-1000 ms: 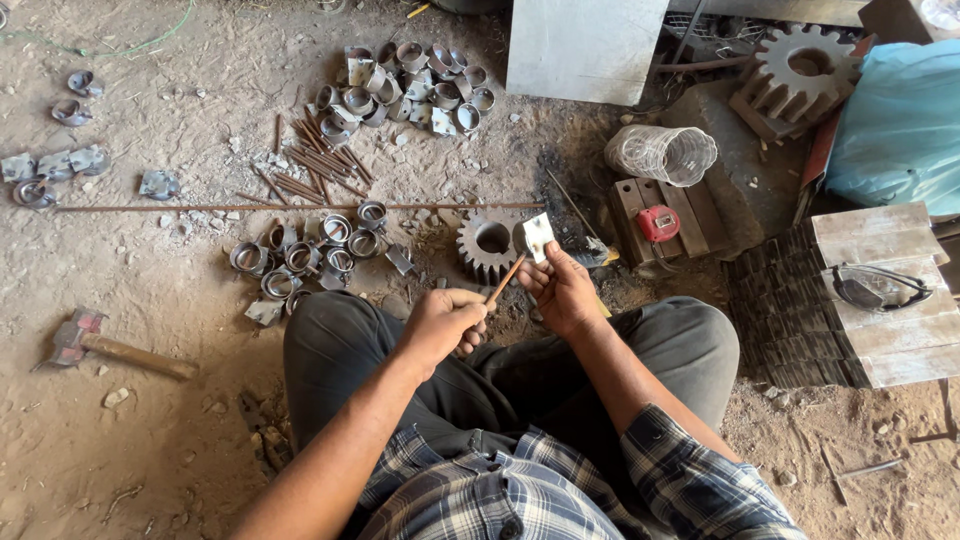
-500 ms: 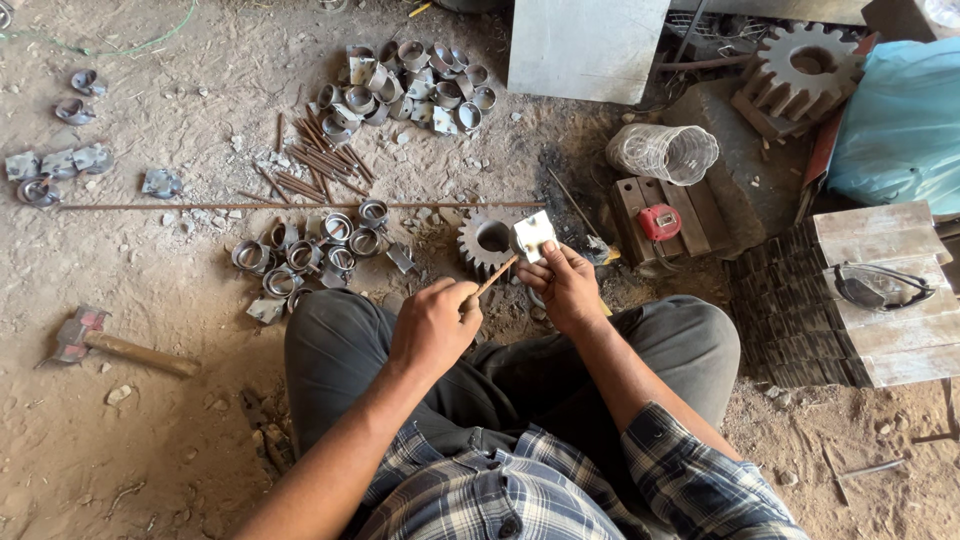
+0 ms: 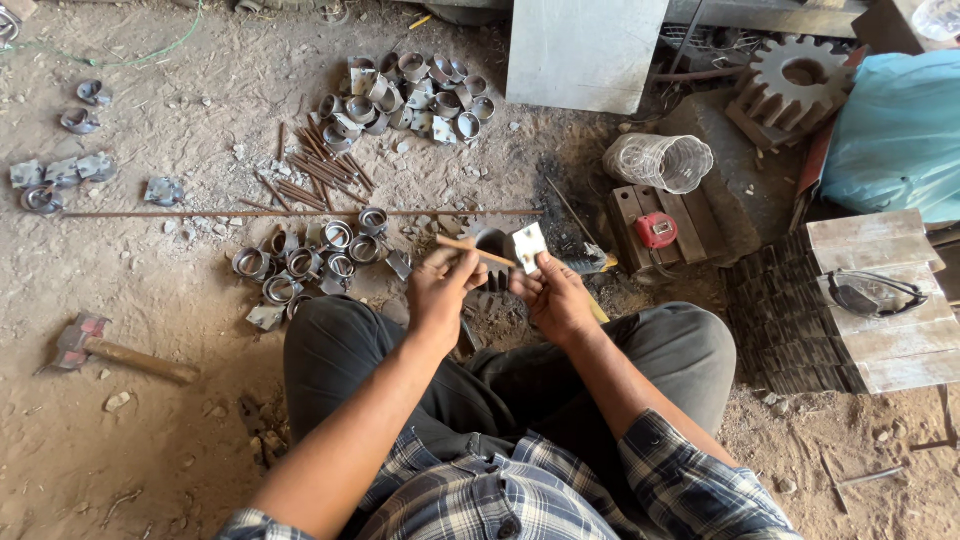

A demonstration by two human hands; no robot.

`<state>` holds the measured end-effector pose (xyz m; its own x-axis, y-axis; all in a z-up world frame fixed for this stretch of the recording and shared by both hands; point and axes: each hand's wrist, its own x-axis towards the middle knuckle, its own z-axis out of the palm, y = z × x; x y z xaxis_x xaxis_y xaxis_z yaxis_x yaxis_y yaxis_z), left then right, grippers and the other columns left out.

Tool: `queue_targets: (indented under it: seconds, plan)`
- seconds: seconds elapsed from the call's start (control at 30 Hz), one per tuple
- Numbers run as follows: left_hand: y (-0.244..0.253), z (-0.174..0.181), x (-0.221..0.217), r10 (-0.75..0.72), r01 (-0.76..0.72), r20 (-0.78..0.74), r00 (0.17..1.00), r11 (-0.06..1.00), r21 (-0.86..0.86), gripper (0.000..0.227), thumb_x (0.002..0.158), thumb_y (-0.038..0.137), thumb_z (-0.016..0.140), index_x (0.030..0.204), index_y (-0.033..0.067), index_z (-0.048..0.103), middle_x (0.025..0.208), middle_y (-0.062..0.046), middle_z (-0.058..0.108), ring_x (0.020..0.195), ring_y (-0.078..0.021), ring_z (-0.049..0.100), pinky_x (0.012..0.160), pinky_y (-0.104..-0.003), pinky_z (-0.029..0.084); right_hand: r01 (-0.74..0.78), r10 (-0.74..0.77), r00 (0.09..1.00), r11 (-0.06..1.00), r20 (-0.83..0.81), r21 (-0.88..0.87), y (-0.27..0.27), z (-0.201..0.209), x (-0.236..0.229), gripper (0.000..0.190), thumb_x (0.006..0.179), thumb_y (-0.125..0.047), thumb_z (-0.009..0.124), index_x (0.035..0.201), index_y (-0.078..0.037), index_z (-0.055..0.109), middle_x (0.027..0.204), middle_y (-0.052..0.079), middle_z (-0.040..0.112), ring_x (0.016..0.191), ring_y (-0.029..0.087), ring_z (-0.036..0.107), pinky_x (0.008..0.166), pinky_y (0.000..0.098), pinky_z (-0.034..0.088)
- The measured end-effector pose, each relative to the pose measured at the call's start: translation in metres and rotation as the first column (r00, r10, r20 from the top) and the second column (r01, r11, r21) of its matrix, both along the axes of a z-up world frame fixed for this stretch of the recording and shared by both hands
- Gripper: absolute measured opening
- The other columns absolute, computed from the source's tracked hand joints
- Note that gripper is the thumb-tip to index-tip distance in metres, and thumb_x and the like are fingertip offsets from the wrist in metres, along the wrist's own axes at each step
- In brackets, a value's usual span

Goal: The person sits on the floor and welds small metal rings onto a larger gear-like metal piece using a handheld welding tool. They repeatedly pick up rings, position them on the gear, and weld them in place, creating sparks.

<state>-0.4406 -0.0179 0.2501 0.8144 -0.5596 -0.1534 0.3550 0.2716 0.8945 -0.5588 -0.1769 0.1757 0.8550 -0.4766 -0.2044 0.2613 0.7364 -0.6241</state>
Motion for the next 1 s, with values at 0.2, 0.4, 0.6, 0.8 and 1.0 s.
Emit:
queue_targets:
  seconds: [0.2, 0.4, 0.6, 0.8, 1.0]
  plan:
    - [-0.006, 0.001, 0.003, -0.04, 0.014, 0.135, 0.99, 0.981, 0.193, 0.026, 0.104, 0.028, 0.061, 0.107, 0.0046, 0.072, 0.094, -0.003, 0.072, 0.08, -0.007, 0.067, 0.064, -0.023, 0.055, 0.008, -0.007, 1.0, 0.998, -0.017, 0.055, 0.007, 0.007, 0.0, 0.025, 0.107, -0.023, 0.055, 0.112, -0.001, 0.066, 0.094, 0.015, 0.075, 0.086, 0.023, 0.077, 0.082, 0.0357, 0.064]
    - [0.008, 0.022, -0.01, -0.546, 0.244, 0.309, 0.778, 0.717, 0.652, 0.025, 0.101, 0.03, 0.058, 0.106, 0.01, 0.074, 0.078, -0.006, 0.073, 0.06, -0.0107, 0.068, 0.05, -0.027, 0.052, 0.074, -0.072, 0.997, 0.988, -0.016, 0.135, -0.002, 0.016, 0.001, 0.028, 0.107, -0.026, 0.056, 0.111, 0.0, 0.065, 0.094, 0.013, 0.074, 0.088, 0.022, 0.076, 0.084, 0.0346, 0.064]
    - [0.008, 0.033, -0.019, -0.498, 0.019, 0.533, 0.684, 0.743, 0.669, 0.028, 0.097, 0.033, 0.063, 0.103, 0.0102, 0.078, 0.071, -0.005, 0.073, 0.059, -0.0147, 0.067, 0.053, -0.035, 0.05, 0.069, -0.072, 0.997, 0.989, 0.018, 0.131, 0.0, 0.014, 0.001, 0.029, 0.106, -0.027, 0.058, 0.113, 0.0, 0.066, 0.096, 0.011, 0.074, 0.09, 0.021, 0.075, 0.085, 0.0341, 0.064]
    - [0.006, 0.022, -0.015, -0.453, 0.055, 0.507, 0.733, 0.783, 0.62, 0.027, 0.098, 0.029, 0.06, 0.102, 0.01, 0.078, 0.066, -0.003, 0.07, 0.058, -0.0123, 0.065, 0.052, -0.031, 0.047, 0.077, -0.077, 0.997, 0.99, 0.002, 0.12, -0.001, 0.012, 0.001, 0.028, 0.106, -0.027, 0.059, 0.114, 0.0, 0.066, 0.096, 0.011, 0.074, 0.091, 0.021, 0.076, 0.084, 0.0344, 0.064]
    - [0.004, 0.014, -0.012, -0.386, 0.149, 0.363, 0.848, 0.831, 0.536, 0.027, 0.099, 0.026, 0.062, 0.097, 0.0067, 0.081, 0.06, 0.002, 0.062, 0.051, -0.0067, 0.054, 0.046, -0.026, 0.04, 0.053, -0.056, 0.996, 0.998, 0.062, 0.044, -0.001, 0.014, 0.0, 0.027, 0.107, -0.024, 0.058, 0.116, 0.001, 0.065, 0.097, 0.014, 0.075, 0.087, 0.021, 0.076, 0.082, 0.0341, 0.064]
